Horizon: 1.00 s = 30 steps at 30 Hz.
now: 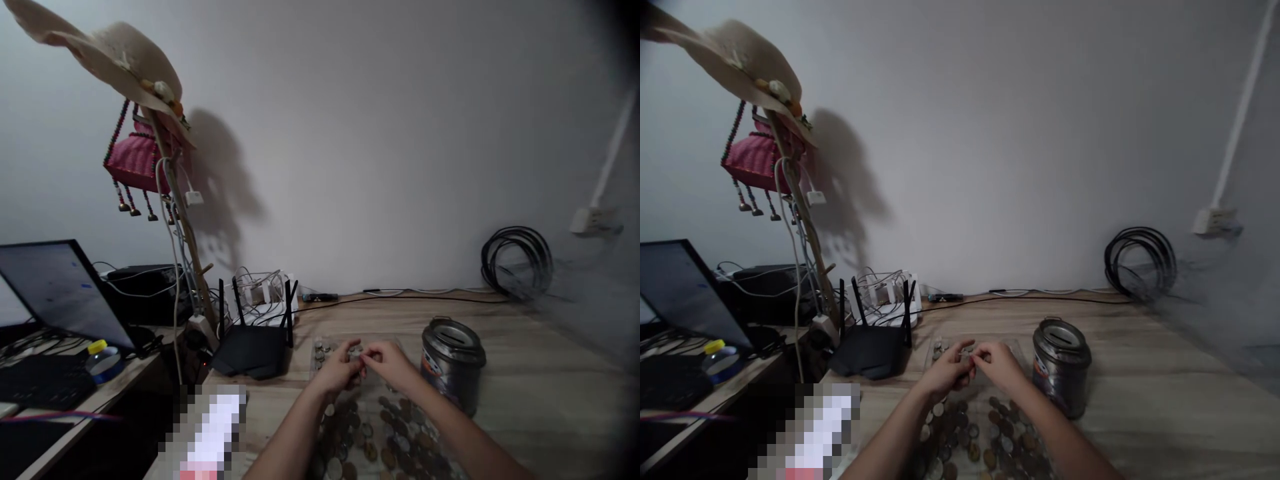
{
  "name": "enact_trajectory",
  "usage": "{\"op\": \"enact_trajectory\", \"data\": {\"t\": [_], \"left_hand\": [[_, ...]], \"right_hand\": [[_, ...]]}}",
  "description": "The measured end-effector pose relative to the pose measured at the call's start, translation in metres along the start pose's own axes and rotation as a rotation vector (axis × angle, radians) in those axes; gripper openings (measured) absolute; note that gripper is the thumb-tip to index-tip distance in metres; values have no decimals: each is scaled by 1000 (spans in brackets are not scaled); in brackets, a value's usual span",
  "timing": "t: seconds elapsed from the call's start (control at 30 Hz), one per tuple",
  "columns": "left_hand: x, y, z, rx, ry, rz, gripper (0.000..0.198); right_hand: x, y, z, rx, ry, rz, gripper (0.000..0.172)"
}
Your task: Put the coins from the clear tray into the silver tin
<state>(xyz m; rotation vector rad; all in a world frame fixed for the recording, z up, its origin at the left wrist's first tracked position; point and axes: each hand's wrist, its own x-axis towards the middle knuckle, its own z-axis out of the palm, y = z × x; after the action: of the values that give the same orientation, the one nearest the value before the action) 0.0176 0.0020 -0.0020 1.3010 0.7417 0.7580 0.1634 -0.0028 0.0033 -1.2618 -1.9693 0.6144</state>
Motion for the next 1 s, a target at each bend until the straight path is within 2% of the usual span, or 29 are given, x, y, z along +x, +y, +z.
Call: {"op": "enact_trajectory", "data": {"t": [0.07,0.13,0.23,0.3,0.33,0.4,0.5,0.6,0.67,0.8,0.83,0.87,1.0], "left_hand": [[-1,2,0,-38,-3,-27,57],[-2,5,-1,-120,13,-92,45],[0,8,-5,-284,103,-228,35],[2,9,-8,-361,161,-260,33],[3,8,-9,-381,176,-259,33],[4,7,-10,-397,180,-253,34],[4,6,-9,-412,178,-258,36],[4,6,-9,-398,183,-258,37],[4,5,-9,-356,162,-242,39],[2,4,-8,-222,74,-201,45],[1,4,-7,-181,44,-191,46],[0,4,-6,-138,14,-175,47],[-5,5,-2,7,-83,-61,51]], "right_hand": [[-5,-9,-9,-24,62,-22,24],[-12,-22,-28,-140,227,-69,23],[-30,-30,-78,-394,571,-114,23],[-43,-19,-118,-588,727,-57,24],[-49,-9,-135,-672,752,-8,25],[-56,16,-162,-732,692,70,24],[-57,50,-177,-662,494,79,21],[-53,60,-175,-583,375,66,22],[-50,51,-169,-567,405,61,23],[-44,11,-137,-530,786,51,29],[-41,1,-125,-504,822,31,29],[-39,-9,-111,-476,773,-2,28],[-29,-33,-57,-443,257,-90,29]]}}
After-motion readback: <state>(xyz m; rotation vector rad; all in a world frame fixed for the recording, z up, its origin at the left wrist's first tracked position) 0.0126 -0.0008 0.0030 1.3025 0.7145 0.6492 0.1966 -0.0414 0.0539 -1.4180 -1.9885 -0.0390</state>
